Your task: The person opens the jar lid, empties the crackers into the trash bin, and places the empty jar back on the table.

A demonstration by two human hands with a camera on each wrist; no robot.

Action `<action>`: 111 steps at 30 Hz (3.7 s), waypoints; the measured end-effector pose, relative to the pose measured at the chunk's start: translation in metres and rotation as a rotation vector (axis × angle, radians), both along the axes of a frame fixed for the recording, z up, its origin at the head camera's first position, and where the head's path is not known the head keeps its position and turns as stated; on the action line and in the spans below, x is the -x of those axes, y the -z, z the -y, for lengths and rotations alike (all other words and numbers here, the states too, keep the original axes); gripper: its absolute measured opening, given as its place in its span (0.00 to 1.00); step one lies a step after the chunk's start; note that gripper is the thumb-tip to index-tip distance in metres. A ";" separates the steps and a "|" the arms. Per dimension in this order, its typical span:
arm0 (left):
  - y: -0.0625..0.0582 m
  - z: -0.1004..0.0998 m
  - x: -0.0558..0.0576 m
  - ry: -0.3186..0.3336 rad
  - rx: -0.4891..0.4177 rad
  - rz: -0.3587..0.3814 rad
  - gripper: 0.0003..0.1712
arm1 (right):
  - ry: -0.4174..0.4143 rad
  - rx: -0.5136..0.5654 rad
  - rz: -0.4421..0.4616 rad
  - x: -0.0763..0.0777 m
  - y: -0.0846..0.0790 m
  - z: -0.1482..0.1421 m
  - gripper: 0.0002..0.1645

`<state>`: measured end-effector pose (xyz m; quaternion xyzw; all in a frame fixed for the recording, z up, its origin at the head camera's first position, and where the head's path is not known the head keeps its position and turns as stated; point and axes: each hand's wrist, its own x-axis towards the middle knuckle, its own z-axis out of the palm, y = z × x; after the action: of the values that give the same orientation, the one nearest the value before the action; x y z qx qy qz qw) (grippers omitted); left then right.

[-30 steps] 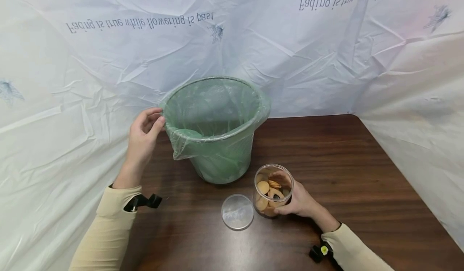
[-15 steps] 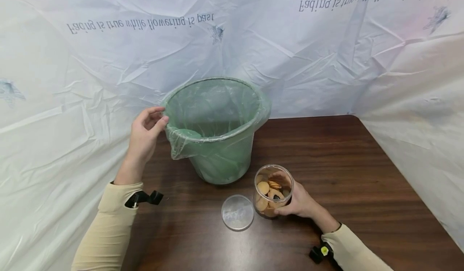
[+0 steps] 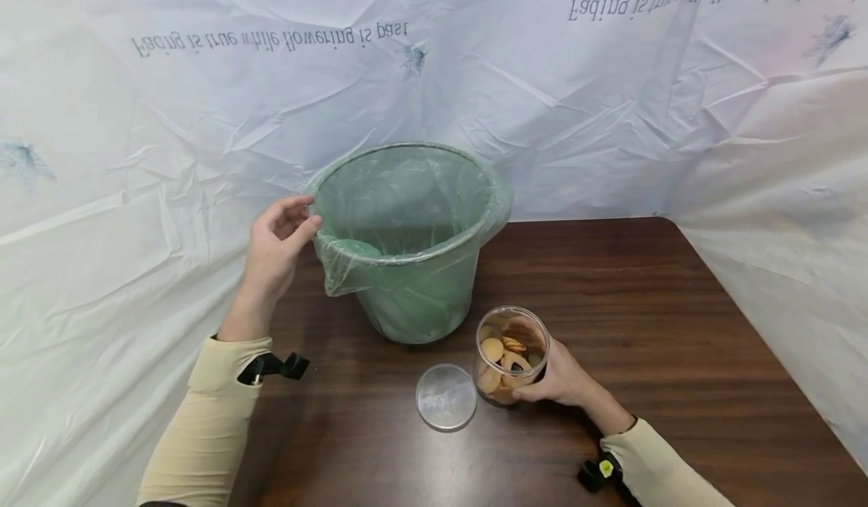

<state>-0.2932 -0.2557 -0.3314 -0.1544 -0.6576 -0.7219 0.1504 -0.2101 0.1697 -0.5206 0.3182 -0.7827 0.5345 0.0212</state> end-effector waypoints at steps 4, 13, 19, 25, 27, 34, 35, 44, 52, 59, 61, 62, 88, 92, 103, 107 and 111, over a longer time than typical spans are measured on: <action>0.000 -0.002 -0.001 -0.014 0.001 -0.003 0.22 | -0.007 -0.001 0.026 0.000 -0.001 0.000 0.64; 0.000 -0.003 0.001 -0.038 0.004 0.001 0.21 | -0.041 0.068 0.035 0.003 0.001 0.000 0.64; 0.001 -0.003 0.001 -0.033 -0.002 -0.004 0.21 | -0.122 0.188 -0.011 0.008 0.003 0.002 0.62; 0.001 -0.003 0.003 -0.038 -0.012 -0.007 0.20 | -0.147 0.259 -0.006 0.011 0.000 0.001 0.61; 0.001 -0.003 0.003 -0.045 -0.014 -0.008 0.19 | -0.134 0.253 -0.008 0.011 -0.001 0.000 0.61; 0.001 -0.005 0.002 -0.053 -0.011 -0.006 0.20 | -0.082 0.206 -0.001 0.011 0.000 -0.005 0.61; 0.001 -0.005 0.002 -0.050 -0.010 -0.009 0.20 | -0.079 0.202 -0.001 0.011 -0.001 -0.005 0.61; 0.001 -0.006 0.003 -0.049 0.009 -0.012 0.20 | -0.031 0.189 -0.015 0.012 -0.006 -0.007 0.60; 0.001 -0.004 0.001 -0.032 0.026 -0.008 0.21 | -0.032 0.197 -0.067 0.014 -0.012 -0.009 0.61; 0.000 -0.004 -0.002 -0.036 0.041 0.011 0.21 | -0.034 0.221 -0.070 0.016 -0.017 -0.013 0.59; 0.000 -0.004 -0.002 -0.037 0.046 0.020 0.22 | -0.041 0.230 -0.077 0.017 -0.019 -0.014 0.58; 0.000 -0.004 -0.002 -0.040 0.048 0.023 0.22 | -0.043 0.234 -0.083 0.017 -0.019 -0.014 0.58; 0.000 -0.001 -0.001 -0.017 0.078 0.024 0.25 | -0.011 0.203 -0.103 0.027 -0.040 -0.021 0.58; 0.000 -0.002 0.000 -0.021 0.078 0.027 0.24 | 0.018 0.166 -0.086 0.022 -0.054 -0.019 0.57; -0.001 -0.004 -0.002 -0.047 0.081 0.043 0.24 | 0.099 0.052 -0.030 0.015 -0.076 -0.020 0.55; -0.001 -0.005 -0.002 -0.046 0.073 0.046 0.23 | 0.103 0.074 -0.014 0.017 -0.077 -0.023 0.55; -0.001 -0.004 -0.002 -0.045 0.072 0.044 0.23 | 0.117 0.073 -0.035 0.022 -0.070 -0.029 0.57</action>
<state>-0.2910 -0.2512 -0.3303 -0.1287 -0.6895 -0.6976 0.1465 -0.2321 0.1986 -0.4506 0.2799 -0.7796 0.5549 0.0776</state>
